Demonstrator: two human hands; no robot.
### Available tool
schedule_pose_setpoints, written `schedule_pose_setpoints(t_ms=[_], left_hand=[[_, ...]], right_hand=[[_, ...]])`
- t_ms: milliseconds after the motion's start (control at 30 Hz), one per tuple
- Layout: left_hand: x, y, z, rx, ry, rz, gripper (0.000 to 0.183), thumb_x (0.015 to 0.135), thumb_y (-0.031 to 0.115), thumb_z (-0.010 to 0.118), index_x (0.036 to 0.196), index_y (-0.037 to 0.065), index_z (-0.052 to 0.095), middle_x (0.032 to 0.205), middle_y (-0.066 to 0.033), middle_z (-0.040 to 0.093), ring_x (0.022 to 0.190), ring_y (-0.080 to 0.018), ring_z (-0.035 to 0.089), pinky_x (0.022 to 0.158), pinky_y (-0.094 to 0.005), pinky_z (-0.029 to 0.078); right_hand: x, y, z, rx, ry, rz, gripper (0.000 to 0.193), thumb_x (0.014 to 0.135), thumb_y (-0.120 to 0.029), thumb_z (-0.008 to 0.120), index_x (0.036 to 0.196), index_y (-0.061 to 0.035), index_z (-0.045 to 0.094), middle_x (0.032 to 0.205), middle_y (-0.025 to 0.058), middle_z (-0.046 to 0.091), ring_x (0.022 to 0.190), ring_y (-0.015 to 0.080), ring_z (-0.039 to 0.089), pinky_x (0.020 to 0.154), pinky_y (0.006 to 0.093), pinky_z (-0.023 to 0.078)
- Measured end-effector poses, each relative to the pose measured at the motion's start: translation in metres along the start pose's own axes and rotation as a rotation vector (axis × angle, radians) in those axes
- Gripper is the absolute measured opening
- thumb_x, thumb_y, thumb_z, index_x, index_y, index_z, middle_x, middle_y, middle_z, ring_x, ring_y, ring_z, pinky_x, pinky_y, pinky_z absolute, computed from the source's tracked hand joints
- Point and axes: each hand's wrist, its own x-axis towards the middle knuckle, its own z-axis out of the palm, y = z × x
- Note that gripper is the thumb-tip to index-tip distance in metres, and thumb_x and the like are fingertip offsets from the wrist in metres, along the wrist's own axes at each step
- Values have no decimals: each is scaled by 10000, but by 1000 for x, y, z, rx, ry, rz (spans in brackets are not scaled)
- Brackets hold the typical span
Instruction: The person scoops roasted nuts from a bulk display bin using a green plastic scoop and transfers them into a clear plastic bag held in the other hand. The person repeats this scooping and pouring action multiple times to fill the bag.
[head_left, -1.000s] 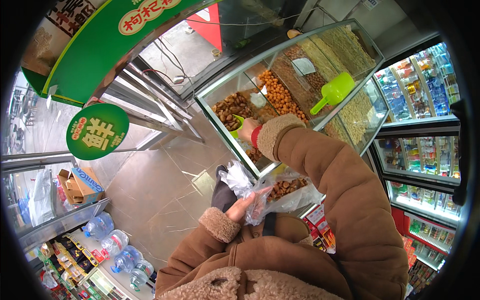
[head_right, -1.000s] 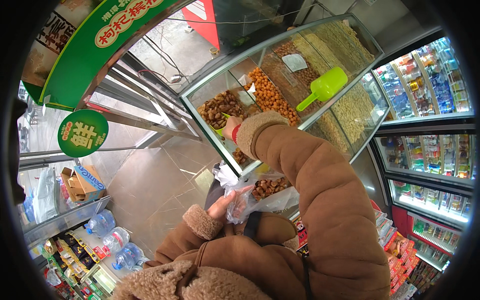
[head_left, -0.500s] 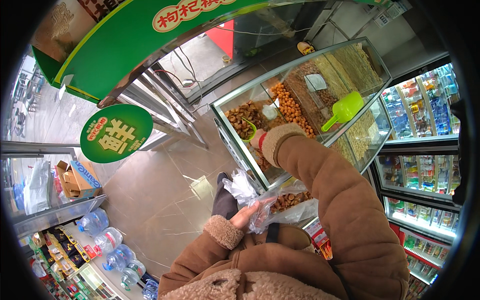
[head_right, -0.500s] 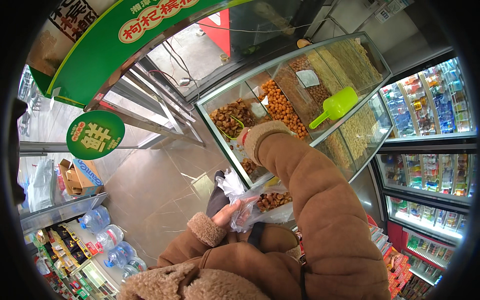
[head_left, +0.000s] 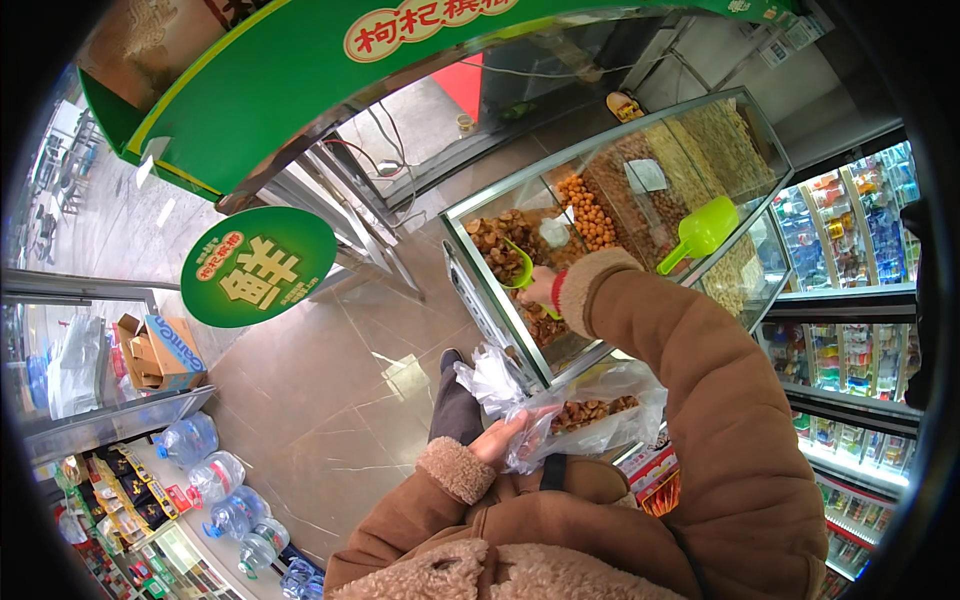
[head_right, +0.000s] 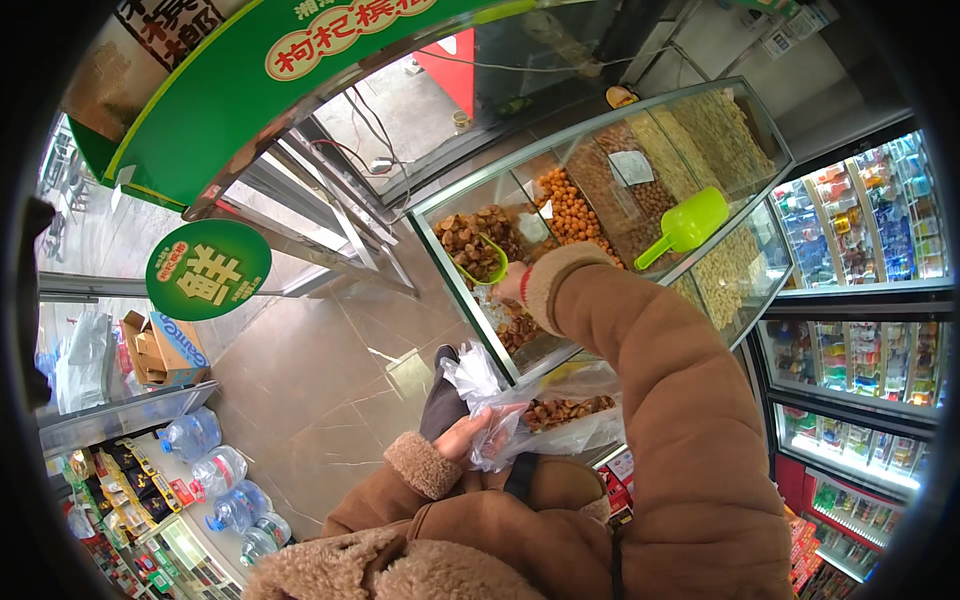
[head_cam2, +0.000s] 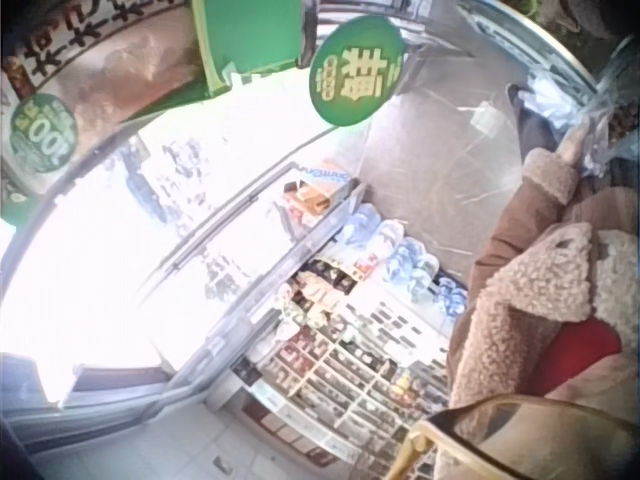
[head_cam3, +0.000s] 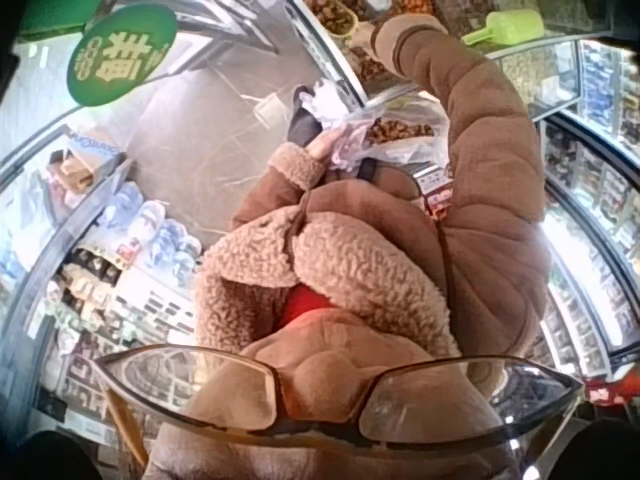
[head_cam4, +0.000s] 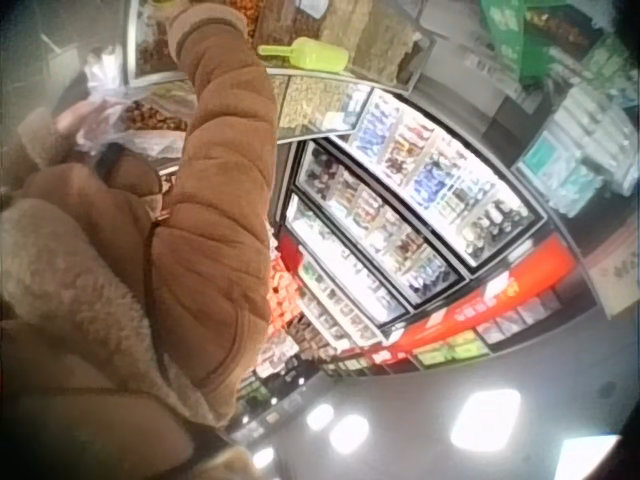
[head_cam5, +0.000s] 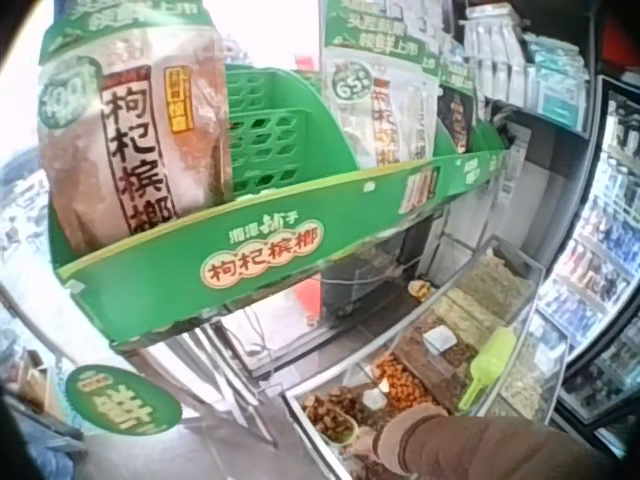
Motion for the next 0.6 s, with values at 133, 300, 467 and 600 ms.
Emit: schedule_pose_setpoints(t_ms=[133, 300, 467, 600], left_hand=[[1, 1, 0, 30, 1, 17, 656, 934, 559, 328, 1409, 106, 337, 723, 28, 453, 640, -74, 404, 583, -204, 343], [-3, -2, 6, 22, 55, 25, 655, 916, 569, 374, 1386, 113, 385, 755, 31, 464, 664, -72, 414, 589, -195, 347], [-1, -1, 9, 35, 66, 25, 679, 901, 593, 380, 1377, 110, 397, 731, 30, 464, 644, -74, 413, 584, -196, 347], [1, -1, 13, 50, 69, 35, 685, 901, 600, 367, 1377, 109, 396, 702, 26, 459, 630, -82, 415, 582, -208, 347]], right_hand=[[9, 8, 0, 164, -71, 87, 167, 768, -24, 621, 934, -35, 640, 891, 109, 670, 831, 216, 629, 735, 336, 491], [4, 12, -6, 53, -88, 135, 197, 806, -8, 599, 998, -44, 630, 937, 95, 654, 862, 182, 595, 755, 329, 462], [-35, 12, -20, 289, -69, 61, 261, 813, 45, 571, 1062, -28, 598, 955, 92, 629, 818, 175, 572, 708, 335, 443], [-57, -5, -26, 478, -46, 159, 321, 787, 141, 551, 1081, 13, 559, 985, 99, 597, 871, 199, 554, 780, 342, 437]])
